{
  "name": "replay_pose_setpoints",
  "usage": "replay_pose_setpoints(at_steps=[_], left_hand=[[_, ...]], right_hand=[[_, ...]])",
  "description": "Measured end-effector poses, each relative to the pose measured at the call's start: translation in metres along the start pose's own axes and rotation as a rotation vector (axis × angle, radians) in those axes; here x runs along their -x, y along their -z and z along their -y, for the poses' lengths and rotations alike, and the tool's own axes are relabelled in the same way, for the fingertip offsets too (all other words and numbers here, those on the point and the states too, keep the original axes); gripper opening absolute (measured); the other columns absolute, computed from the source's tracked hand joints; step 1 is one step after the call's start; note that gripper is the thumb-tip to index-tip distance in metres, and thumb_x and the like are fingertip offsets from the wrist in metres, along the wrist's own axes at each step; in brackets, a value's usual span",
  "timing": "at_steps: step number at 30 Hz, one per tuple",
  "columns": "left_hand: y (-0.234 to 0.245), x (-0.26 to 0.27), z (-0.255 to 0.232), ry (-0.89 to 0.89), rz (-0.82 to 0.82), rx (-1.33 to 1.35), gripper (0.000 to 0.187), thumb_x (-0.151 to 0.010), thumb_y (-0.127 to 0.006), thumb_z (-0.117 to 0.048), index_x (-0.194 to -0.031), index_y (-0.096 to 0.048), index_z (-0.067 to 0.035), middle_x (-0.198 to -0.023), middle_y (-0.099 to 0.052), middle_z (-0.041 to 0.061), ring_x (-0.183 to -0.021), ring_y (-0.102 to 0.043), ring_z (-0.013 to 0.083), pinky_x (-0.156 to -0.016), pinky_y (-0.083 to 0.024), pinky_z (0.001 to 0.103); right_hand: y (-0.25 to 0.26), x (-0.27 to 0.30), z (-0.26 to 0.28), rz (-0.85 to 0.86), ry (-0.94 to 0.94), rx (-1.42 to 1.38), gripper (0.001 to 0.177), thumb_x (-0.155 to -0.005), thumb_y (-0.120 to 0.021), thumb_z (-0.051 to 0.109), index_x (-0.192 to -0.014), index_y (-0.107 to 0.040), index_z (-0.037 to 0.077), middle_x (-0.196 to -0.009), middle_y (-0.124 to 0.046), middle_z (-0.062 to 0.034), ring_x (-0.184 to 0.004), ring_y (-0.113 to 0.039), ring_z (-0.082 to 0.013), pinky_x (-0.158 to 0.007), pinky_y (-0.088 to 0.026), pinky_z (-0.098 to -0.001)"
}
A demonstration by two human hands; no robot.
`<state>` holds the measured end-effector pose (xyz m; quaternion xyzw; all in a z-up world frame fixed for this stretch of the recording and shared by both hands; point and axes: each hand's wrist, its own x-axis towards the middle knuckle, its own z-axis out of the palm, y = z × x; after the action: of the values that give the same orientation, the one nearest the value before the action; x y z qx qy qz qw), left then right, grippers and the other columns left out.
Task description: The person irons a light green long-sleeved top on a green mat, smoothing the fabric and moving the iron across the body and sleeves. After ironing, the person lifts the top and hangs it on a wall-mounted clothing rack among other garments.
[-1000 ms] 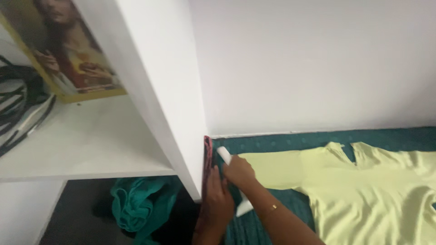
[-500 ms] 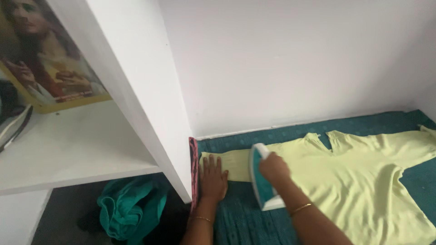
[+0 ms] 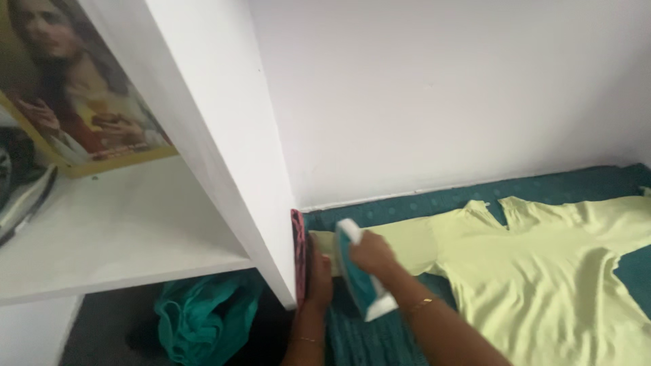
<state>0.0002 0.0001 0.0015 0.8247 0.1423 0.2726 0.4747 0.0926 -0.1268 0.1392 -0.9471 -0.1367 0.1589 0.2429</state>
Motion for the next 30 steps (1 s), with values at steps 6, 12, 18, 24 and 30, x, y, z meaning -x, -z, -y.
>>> replay_pose_setpoints(at_steps=[6,12,18,24,30], left_hand=[[0.002,0.006,-0.039,-0.075,-0.153,0.210,0.068,-0.108,-0.029,-0.038,-0.162,-0.022,0.002,-0.170,-0.024,0.025,-0.159,-0.021,0.0374,-0.128,-0.014,0.046],[-0.047,-0.012,0.005,-0.045,0.203,-0.245,0.075,-0.111,-0.023,-0.045,-0.160,-0.012,0.010,-0.168,-0.015,0.031,-0.156,-0.012,0.0440,-0.126,-0.009,0.048],[-0.043,-0.021,0.016,0.251,0.237,0.079,0.072,-0.106,-0.015,-0.051,-0.162,-0.016,-0.007,-0.171,-0.012,0.015,-0.158,-0.009,0.0318,-0.127,-0.009,0.044],[0.004,0.000,-0.033,0.129,0.102,0.660,0.084,-0.102,-0.021,-0.065,-0.160,-0.034,-0.005,-0.168,-0.035,0.015,-0.158,-0.025,0.0296,-0.127,-0.014,0.044],[-0.008,0.013,-0.041,-0.154,-0.015,0.810,0.091,-0.101,-0.029,-0.068,-0.164,-0.020,-0.003,-0.172,-0.022,0.021,-0.159,-0.021,0.0355,-0.126,-0.019,0.048]], right_hand=[[-0.004,0.018,0.049,0.049,0.003,0.029,0.047,-0.090,-0.066,0.036,-0.121,-0.064,0.001,-0.116,-0.071,-0.0247,-0.110,-0.069,-0.0427,-0.096,-0.056,-0.0498],[0.026,-0.017,-0.009,-0.100,-0.160,-0.003,0.040,-0.092,-0.063,0.031,-0.118,-0.068,0.002,-0.121,-0.070,-0.0248,-0.116,-0.067,-0.0438,-0.100,-0.054,-0.0507],[0.089,-0.021,-0.085,-0.165,-0.334,0.008,0.039,-0.092,-0.062,0.029,-0.118,-0.072,0.001,-0.121,-0.072,-0.0246,-0.113,-0.070,-0.0421,-0.097,-0.057,-0.0508],[0.060,-0.022,-0.078,-0.117,-0.234,0.013,0.043,-0.091,-0.063,0.031,-0.117,-0.072,-0.002,-0.114,-0.074,-0.0272,-0.106,-0.074,-0.0423,-0.093,-0.060,-0.0501],[0.000,0.008,0.014,-0.020,-0.066,-0.037,0.043,-0.087,-0.065,0.033,-0.116,-0.067,0.002,-0.115,-0.071,-0.0257,-0.111,-0.068,-0.0433,-0.098,-0.054,-0.0504]])
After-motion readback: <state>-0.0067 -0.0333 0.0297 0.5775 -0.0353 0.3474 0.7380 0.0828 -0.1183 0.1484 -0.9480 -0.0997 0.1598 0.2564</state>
